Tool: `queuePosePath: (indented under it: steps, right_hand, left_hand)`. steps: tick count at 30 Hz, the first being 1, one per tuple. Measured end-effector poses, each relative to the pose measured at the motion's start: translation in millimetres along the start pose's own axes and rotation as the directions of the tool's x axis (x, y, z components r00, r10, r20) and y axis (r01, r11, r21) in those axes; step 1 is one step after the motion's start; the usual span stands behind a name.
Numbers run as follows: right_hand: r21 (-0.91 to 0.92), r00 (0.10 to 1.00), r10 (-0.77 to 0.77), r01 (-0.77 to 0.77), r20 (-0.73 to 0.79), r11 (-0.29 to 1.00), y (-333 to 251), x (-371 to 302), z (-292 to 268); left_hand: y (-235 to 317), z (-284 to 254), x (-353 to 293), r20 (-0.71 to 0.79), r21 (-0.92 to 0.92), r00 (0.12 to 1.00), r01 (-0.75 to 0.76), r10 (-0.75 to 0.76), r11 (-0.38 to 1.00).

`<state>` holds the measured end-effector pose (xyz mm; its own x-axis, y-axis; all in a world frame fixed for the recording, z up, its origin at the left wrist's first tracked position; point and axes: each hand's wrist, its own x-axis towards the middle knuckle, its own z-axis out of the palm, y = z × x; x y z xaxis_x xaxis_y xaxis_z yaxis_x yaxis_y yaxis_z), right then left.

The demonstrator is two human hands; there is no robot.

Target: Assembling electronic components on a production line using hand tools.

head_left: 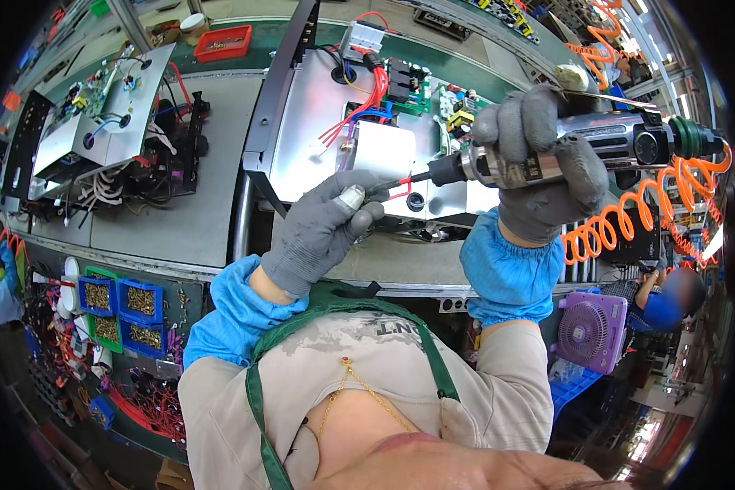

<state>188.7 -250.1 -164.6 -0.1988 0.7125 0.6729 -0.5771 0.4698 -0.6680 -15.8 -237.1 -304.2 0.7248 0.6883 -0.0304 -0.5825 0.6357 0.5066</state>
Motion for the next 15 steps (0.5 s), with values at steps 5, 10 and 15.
queuePosePath:
  steps: [5,10,15]
  right_hand:
    - [-0.037,0.990,-0.119,0.116,-0.076,0.993,-20,-13,-1]
    - [-0.069,0.987,-0.098,0.089,-0.127,0.994,-22,-23,4]
    - [-0.148,0.977,-0.115,0.089,-0.181,0.985,-24,-31,6]
  left_hand:
    - [4,8,3,-0.078,0.007,0.995,0.065,-0.065,0.998]
    - [2,24,7,-0.167,0.069,0.984,0.080,-0.067,0.994]
    - [-3,25,11,-0.180,0.103,0.983,0.032,-0.013,0.994]
